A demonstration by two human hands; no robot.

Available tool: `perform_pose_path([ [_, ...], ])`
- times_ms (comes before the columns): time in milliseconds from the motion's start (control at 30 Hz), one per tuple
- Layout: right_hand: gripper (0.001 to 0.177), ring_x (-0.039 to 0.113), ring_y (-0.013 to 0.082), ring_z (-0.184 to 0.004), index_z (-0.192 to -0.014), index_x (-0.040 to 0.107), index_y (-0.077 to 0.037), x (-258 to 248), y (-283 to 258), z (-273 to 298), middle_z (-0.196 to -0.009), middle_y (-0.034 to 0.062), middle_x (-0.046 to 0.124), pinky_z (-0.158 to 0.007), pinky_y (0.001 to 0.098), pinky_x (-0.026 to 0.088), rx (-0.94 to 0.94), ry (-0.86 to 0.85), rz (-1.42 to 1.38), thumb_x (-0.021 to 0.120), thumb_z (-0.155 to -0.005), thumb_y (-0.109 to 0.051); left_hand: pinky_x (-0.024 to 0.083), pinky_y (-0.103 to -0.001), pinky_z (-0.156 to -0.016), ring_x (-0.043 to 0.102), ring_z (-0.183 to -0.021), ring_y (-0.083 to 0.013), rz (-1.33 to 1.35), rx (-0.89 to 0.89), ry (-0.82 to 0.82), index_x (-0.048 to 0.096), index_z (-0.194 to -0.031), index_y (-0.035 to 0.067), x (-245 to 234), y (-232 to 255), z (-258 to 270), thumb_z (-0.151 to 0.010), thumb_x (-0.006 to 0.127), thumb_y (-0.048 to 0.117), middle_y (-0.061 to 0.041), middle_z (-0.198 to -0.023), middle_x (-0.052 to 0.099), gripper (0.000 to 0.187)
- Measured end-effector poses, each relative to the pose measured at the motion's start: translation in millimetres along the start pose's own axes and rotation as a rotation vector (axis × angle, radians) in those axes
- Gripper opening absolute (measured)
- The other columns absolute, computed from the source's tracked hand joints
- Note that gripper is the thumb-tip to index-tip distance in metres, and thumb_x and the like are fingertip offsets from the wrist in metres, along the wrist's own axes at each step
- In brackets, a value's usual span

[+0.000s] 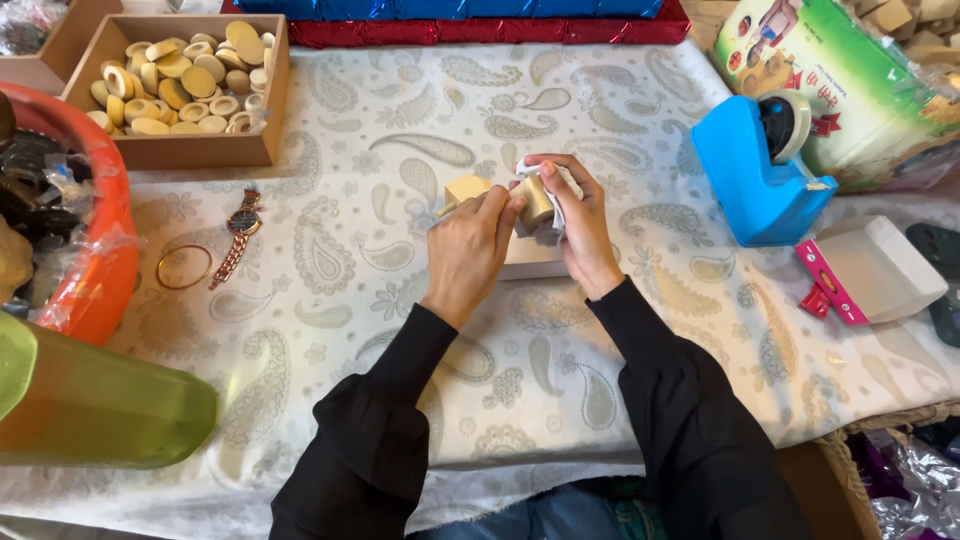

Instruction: Packaging wooden dreidels and other wooden pieces into gift boxes and wrapping them in colorful foil.

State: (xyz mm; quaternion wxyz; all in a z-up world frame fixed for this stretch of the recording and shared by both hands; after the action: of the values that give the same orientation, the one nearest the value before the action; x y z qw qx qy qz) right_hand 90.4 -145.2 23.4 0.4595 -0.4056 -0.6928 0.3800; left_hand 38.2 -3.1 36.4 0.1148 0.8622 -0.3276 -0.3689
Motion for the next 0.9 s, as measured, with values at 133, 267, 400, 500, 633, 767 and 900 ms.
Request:
perform_pose_path([
  [133, 0.030, 0.072, 0.0173, -0.108, -0.111, 0.071, -0.003, -5.5, -4.9, -1.0, -0.115, 0.0085, 0.071, -0.096, 0.0303, 0.059, -0.120, -0.063, 0.099, 0.072, -0.101, -0.031, 0.045, -0.041, -0.051, 0.063, -0.052, -0.0224, 0.217, -0.277, -0.133, 0.065, -0.093, 0.012, 11.5, -10.3, 1.7, -0.108, 0.042, 0.038, -0.001, -0.058, 0.063, 0.038],
  [267, 0.023, 0.067, 0.0151, -0.102, -0.108, 0.073, -0.003, 0.5, -17.8, 2.9, -0.113, 0.0070, 0.071, -0.087, 0.0281, 0.054, -0.443, -0.092, 0.610, 0.076, -0.100, -0.024, 0.049, -0.038, -0.055, 0.064, -0.051, -0.0212, 0.537, -0.558, -0.287, 0.063, -0.072, 0.008, 43.1, -37.7, 14.1, -0.107, 0.040, 0.048, -0.004, -0.054, 0.062, 0.058],
  [400, 0.017, 0.063, 0.0122, -0.071, -0.091, 0.078, -0.004, -45.0, 15.1, -13.8, -0.084, 0.0035, 0.072, -0.062, 0.0267, 0.048, -0.361, 0.063, 0.735, 0.076, -0.095, -0.021, 0.051, -0.034, -0.056, 0.066, -0.051, -0.0203, 0.605, -0.560, -0.423, 0.066, -0.072, 0.009, 67.0, -36.4, 24.4, -0.108, 0.039, 0.047, -0.004, -0.054, 0.063, 0.059],
  [500, 0.024, 0.065, 0.0105, -0.075, -0.084, 0.070, -0.003, -32.3, -11.7, -6.1, -0.081, 0.0036, 0.072, -0.070, 0.0262, 0.051, -0.326, 0.039, 0.507, 0.075, -0.099, -0.020, 0.050, -0.033, -0.056, 0.068, -0.055, -0.0170, 0.537, -0.298, -0.331, 0.068, -0.081, 0.011, 29.4, 4.3, 12.8, -0.107, 0.043, 0.044, 0.001, -0.060, 0.067, 0.048],
  [633, 0.027, 0.061, 0.0091, -0.066, -0.077, 0.068, -0.004, -32.9, -7.7, -5.0, -0.075, 0.0032, 0.069, -0.060, 0.0262, 0.048, -0.148, 0.182, 0.362, 0.077, -0.096, -0.021, 0.049, -0.036, -0.054, 0.068, -0.054, -0.0191, 0.455, -0.309, -0.360, 0.073, -0.088, 0.016, 20.3, 11.3, 9.4, -0.104, 0.046, 0.042, 0.003, -0.062, 0.070, 0.041],
  [767, 0.031, 0.064, 0.0146, -0.067, -0.075, 0.066, -0.010, -61.7, 22.0, -18.4, -0.071, 0.0016, 0.064, -0.071, 0.0362, 0.056, 0.029, 0.198, -0.004, 0.079, -0.094, -0.032, 0.050, -0.035, -0.053, 0.070, -0.060, -0.0166, 0.353, -0.177, -0.342, 0.072, -0.093, 0.017, 33.2, 11.2, 14.3, -0.104, 0.049, 0.042, 0.006, -0.067, 0.073, 0.036],
  [900, 0.048, 0.067, 0.0240, -0.075, -0.073, 0.059, -0.013, -111.0, 64.8, -41.4, -0.072, 0.0076, 0.064, -0.096, 0.0434, 0.059, 0.071, -0.049, -0.731, 0.075, -0.108, -0.040, 0.048, -0.035, -0.051, 0.068, -0.058, -0.0174, 0.296, -0.133, -0.328, 0.073, -0.089, 0.017, 34.9, -1.3, 11.1, -0.104, 0.053, 0.041, 0.007, -0.069, 0.074, 0.035],
])
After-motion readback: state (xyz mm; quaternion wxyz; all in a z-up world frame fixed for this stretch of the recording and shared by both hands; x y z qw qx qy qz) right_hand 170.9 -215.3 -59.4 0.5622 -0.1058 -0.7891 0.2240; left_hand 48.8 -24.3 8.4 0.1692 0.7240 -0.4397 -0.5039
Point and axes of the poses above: each hand's wrist, its own z-axis away from the middle knuckle, its own x-axis out of the palm, y = z × x, the point moved 6 cm from there along -z, towards the middle knuckle
